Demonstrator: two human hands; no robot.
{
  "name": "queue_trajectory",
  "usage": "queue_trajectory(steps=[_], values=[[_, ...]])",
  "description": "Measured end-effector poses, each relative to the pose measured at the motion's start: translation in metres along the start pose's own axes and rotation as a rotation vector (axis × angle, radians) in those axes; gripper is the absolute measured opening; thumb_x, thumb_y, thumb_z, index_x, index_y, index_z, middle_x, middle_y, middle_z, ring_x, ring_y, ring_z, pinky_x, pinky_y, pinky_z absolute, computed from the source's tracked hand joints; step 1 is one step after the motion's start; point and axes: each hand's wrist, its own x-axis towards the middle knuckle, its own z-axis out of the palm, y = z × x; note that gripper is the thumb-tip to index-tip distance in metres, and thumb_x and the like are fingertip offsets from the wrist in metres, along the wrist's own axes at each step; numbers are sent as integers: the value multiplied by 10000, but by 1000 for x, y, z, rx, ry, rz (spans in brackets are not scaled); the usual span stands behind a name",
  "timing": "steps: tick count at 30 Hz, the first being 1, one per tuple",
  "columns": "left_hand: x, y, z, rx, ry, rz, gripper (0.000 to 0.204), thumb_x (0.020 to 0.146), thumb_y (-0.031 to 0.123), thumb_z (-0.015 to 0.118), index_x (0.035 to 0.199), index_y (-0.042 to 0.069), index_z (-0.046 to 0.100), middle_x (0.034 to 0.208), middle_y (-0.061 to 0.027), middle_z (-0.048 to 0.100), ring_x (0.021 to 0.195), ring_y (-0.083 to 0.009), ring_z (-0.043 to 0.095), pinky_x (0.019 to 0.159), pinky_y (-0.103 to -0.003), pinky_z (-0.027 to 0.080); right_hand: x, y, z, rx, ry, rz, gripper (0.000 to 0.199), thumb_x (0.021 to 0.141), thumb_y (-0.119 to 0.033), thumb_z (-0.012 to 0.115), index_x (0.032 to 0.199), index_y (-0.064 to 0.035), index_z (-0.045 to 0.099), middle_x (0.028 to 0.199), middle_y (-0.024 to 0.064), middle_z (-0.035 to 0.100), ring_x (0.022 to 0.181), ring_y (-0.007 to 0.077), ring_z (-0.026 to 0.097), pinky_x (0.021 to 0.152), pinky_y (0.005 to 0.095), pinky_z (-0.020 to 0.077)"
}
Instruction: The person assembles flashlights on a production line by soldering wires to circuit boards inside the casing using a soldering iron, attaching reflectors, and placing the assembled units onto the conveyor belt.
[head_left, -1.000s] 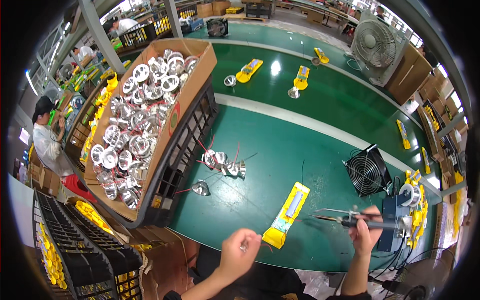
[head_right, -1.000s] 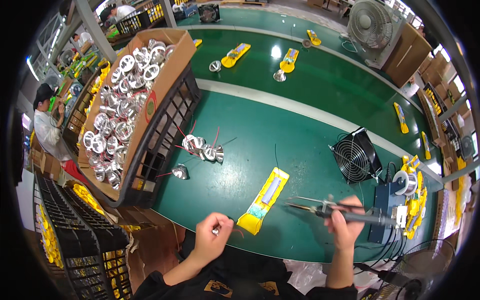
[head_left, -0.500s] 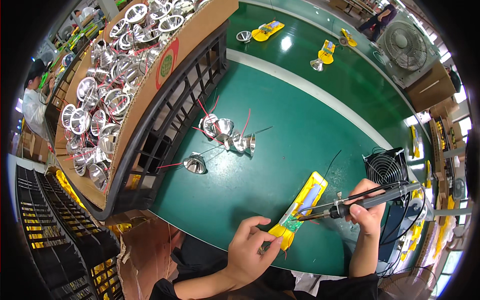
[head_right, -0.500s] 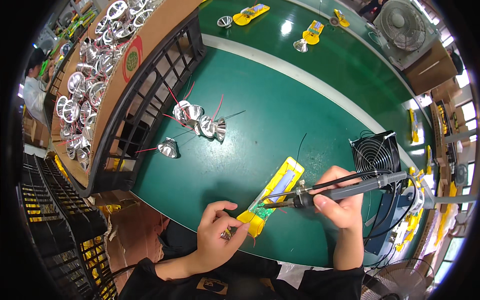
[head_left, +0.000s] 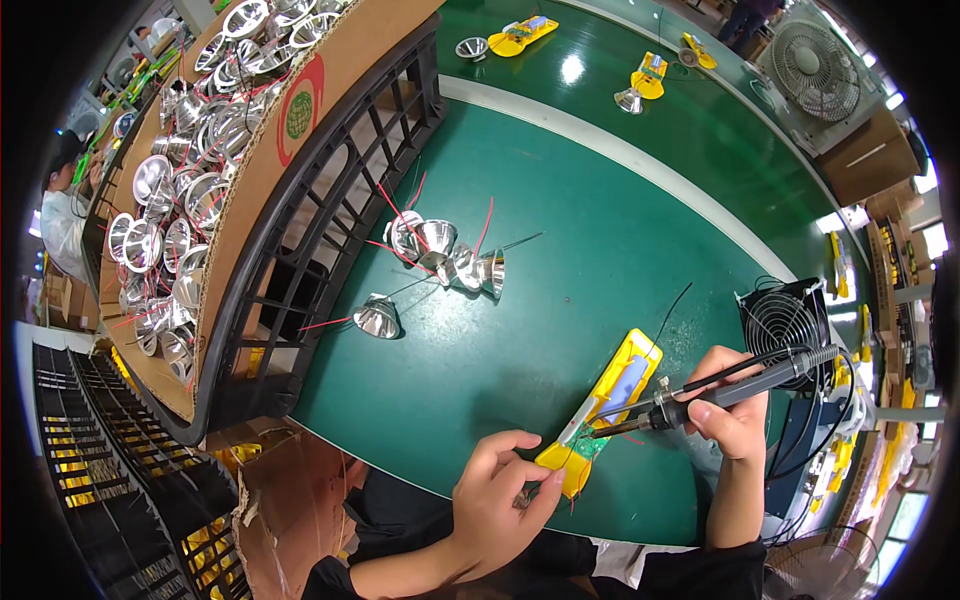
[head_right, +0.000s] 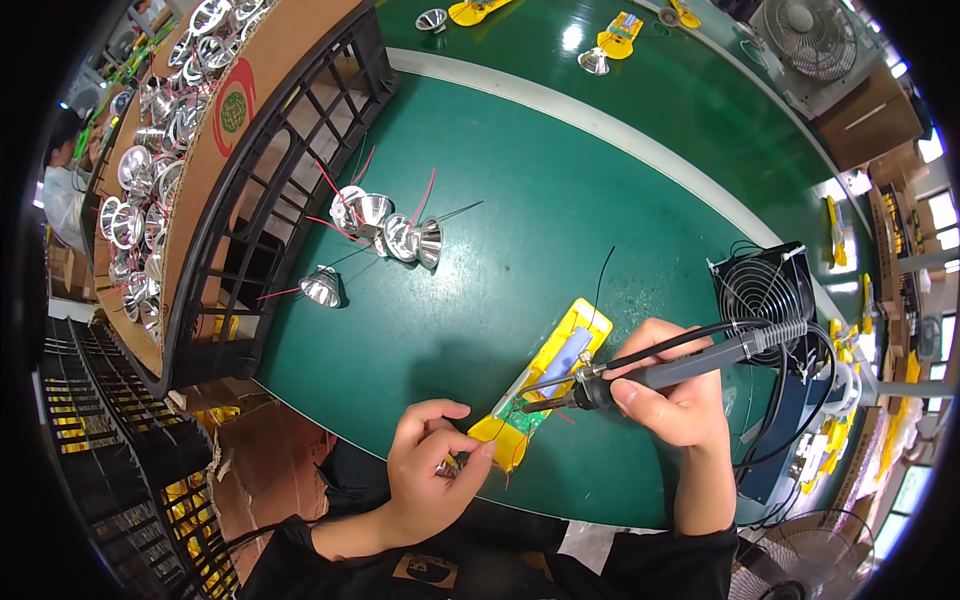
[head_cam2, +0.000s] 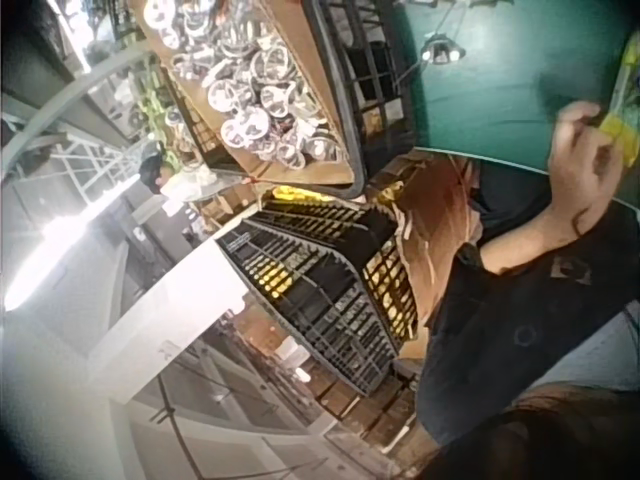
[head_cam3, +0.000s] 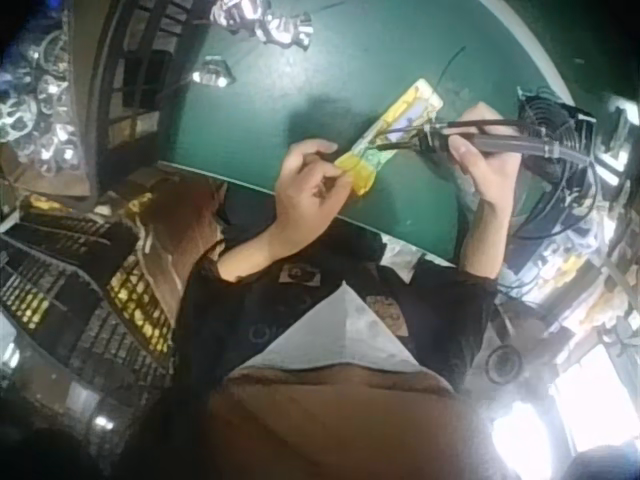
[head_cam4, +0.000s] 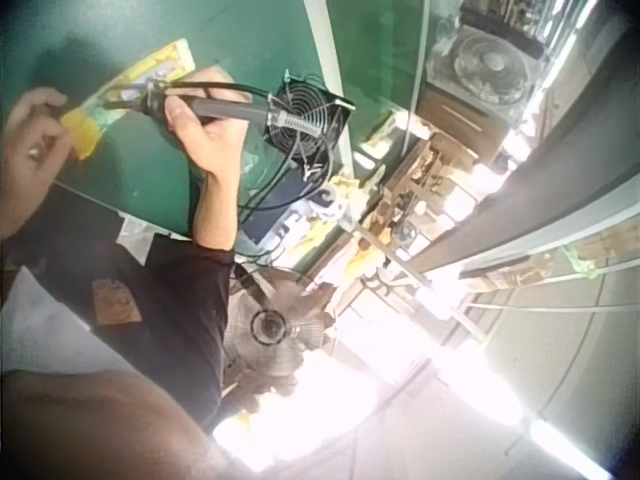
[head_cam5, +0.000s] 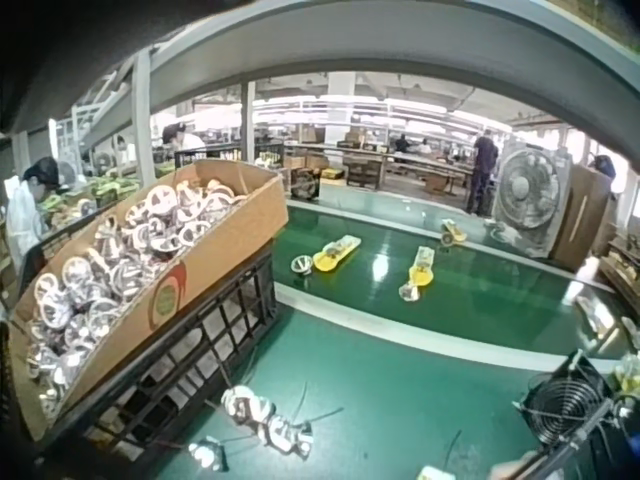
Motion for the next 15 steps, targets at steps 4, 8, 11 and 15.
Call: queue_trajectory(steps=[4,8,11,15], values=[[-1,-2,1,-7,0,-1,106,676,6,665,669,12,559,975,-99,480,568,-98,474,532,-213,403,-1,2,0,-6,14,25,114,641,-40,599,702,34,539,521,35,512,428,50,465,389,182,329],[0,-2,0,-8,-7,5,104,679,8,662,672,12,559,979,-101,478,571,-99,473,533,-215,403,-1,2,0,-23,24,9,108,624,-42,597,686,30,545,527,28,510,426,44,442,390,185,305],[0,-2,0,-6,-2,5,104,680,8,660,672,10,557,978,-101,478,574,-100,470,534,-215,402,-2,2,0,-19,34,12,106,615,-45,596,678,26,549,527,21,504,424,40,423,390,187,288],[-1,-2,-1,-2,-4,3,103,680,8,659,672,9,557,975,-100,479,576,-100,466,539,-216,399,0,1,1,-70,18,5,114,607,-53,598,677,22,549,522,16,500,424,40,412,392,189,280]])
